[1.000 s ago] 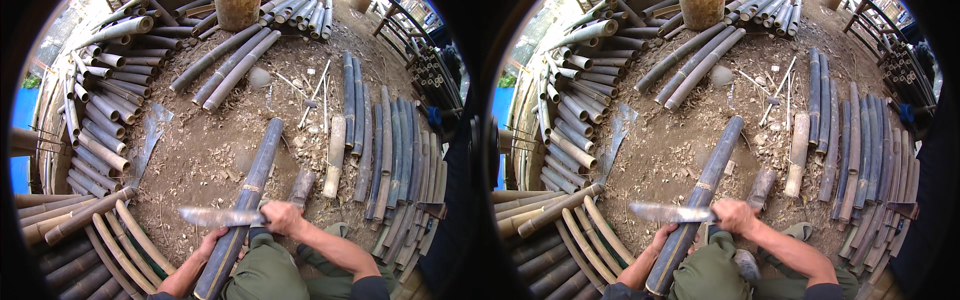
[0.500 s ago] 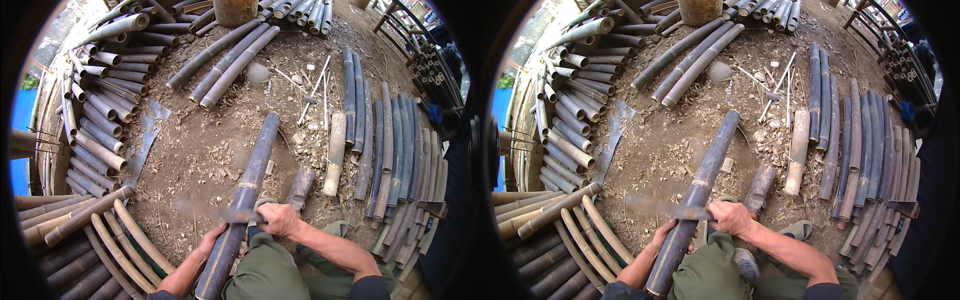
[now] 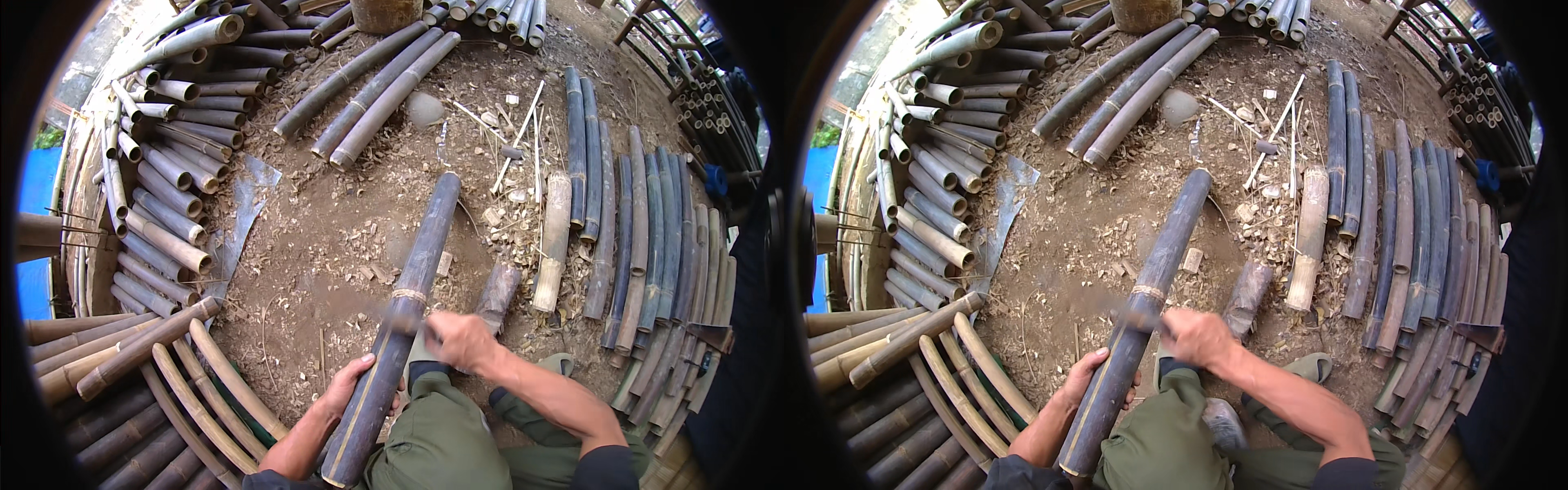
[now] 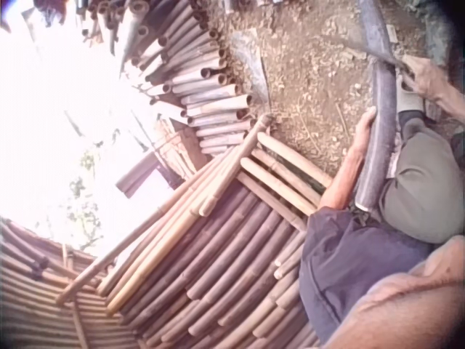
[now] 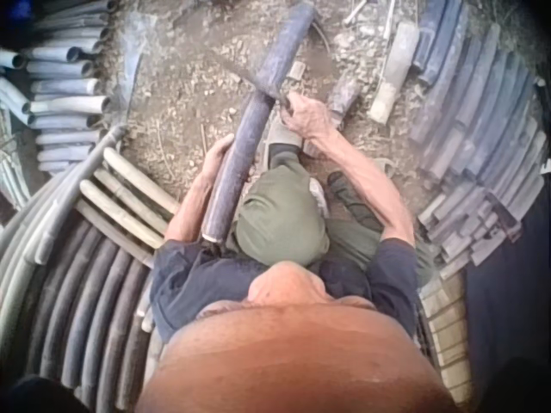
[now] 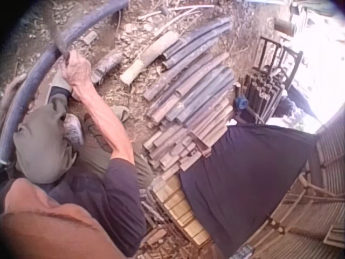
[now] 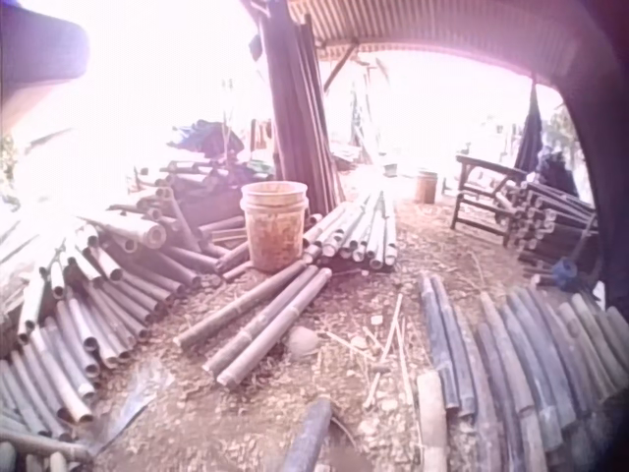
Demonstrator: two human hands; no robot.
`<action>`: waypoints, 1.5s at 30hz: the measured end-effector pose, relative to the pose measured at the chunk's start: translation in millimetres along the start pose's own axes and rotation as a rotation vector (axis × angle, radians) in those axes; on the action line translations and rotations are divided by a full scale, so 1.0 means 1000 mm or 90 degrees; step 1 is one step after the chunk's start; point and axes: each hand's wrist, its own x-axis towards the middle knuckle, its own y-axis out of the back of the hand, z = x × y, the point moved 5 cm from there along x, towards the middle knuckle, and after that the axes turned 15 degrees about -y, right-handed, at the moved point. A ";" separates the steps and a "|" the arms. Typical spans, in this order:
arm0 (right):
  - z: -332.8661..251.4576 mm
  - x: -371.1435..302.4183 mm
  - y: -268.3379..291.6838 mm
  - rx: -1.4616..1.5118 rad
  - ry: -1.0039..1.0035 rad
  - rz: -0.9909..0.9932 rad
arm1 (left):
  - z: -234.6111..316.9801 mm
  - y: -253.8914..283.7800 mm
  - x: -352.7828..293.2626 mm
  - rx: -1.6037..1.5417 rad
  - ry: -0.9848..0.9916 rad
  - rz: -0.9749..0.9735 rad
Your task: The person cuts a bamboo pole using a tool and then scrapes the surface of the bamboo.
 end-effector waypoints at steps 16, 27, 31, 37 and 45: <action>-0.015 -0.011 0.001 -0.033 0.024 -0.026 | -0.005 0.009 0.001 -0.069 0.042 -0.067; 0.035 0.012 -0.020 0.001 -0.182 0.028 | -0.002 0.001 0.007 -0.134 0.035 -0.069; 0.011 0.010 -0.010 0.039 -0.037 0.069 | 0.004 -0.007 0.005 -0.107 -0.032 -0.040; 0.046 0.022 -0.021 0.031 -0.263 0.015 | 0.007 -0.004 0.002 -0.110 -0.031 -0.042; 0.034 0.022 -0.022 0.012 -0.163 0.103 | 0.011 -0.008 0.010 -0.144 -0.011 -0.055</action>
